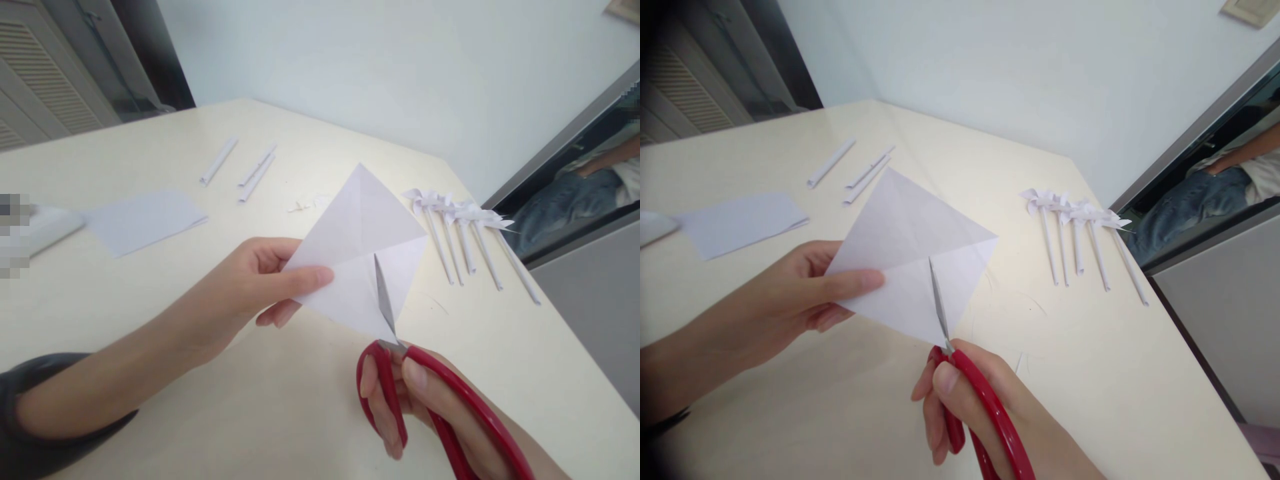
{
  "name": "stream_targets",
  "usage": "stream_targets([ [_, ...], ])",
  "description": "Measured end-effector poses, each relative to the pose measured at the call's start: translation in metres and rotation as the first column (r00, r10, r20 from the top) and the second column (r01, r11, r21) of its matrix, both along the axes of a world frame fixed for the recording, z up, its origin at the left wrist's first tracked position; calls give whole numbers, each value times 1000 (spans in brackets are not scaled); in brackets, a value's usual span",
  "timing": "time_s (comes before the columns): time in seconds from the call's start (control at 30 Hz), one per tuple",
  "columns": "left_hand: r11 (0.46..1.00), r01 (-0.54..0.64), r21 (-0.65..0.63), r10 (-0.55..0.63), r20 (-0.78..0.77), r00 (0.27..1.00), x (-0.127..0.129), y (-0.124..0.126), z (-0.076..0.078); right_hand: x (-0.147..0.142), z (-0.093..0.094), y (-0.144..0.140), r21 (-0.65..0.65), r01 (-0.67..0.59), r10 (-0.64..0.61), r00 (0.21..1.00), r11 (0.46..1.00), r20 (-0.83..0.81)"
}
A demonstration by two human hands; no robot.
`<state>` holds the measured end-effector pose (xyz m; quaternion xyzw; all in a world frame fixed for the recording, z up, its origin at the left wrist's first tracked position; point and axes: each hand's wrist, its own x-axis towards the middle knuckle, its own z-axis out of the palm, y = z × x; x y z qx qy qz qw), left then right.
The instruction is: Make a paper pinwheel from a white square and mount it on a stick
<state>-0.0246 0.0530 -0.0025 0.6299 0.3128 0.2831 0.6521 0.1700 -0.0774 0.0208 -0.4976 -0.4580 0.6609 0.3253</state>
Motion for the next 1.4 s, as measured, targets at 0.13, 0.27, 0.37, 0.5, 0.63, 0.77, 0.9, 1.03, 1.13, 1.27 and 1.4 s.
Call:
stream_targets([
  [0.13, 1000, 1, 7, -1, -7, 1000, 0, -1, 2, 0, -1, -1, -10, -2, 2, 1000, 1000, 18],
  [0.27, 1000, 2, 14, -2, -15, 1000, -1, 0, 0, 1, -1, -1, -24, -22, 22, 1000, 999, 14],
  [0.37, 1000, 11, 21, -10, -24, 1000, -1, 0, -1, 2, 0, 0, -37, -44, 45, 999, 998, 16],
  [0.5, 999, 25, 28, -24, -35, 999, -2, 0, -1, 3, -2, 1, 3, -67, 67, 997, 998, 25],
  [0.63, 999, 32, 21, -31, -33, 999, -2, 1, -1, 0, -3, 2, 24, -35, 36, 999, 999, -16],
  [0.77, 999, 31, 23, -30, -30, 999, -2, 1, -1, 0, -1, 2, 18, -20, 21, 1000, 1000, -20],
  [0.9, 999, 27, 19, -26, -30, 999, -1, 1, -2, 0, -1, 2, 16, -19, 19, 1000, 1000, -18],
  [1.03, 1000, 20, 18, -19, -29, 999, -2, 0, -3, -1, -3, 3, 24, -21, 22, 1000, 999, -19],
  [1.13, 1000, 21, 6, -21, -27, 999, -4, 0, -3, 0, -5, 3, 36, -41, 41, 999, 999, -7],
  [1.27, 1000, 24, -5, -24, -20, 1000, -4, 0, -3, 1, -3, 3, 46, -88, 86, 995, 995, 52],
  [1.4, 1000, 25, 6, -24, -27, 999, -2, 0, -1, 1, -2, 2, 22, -88, 87, 995, 996, 53],
])
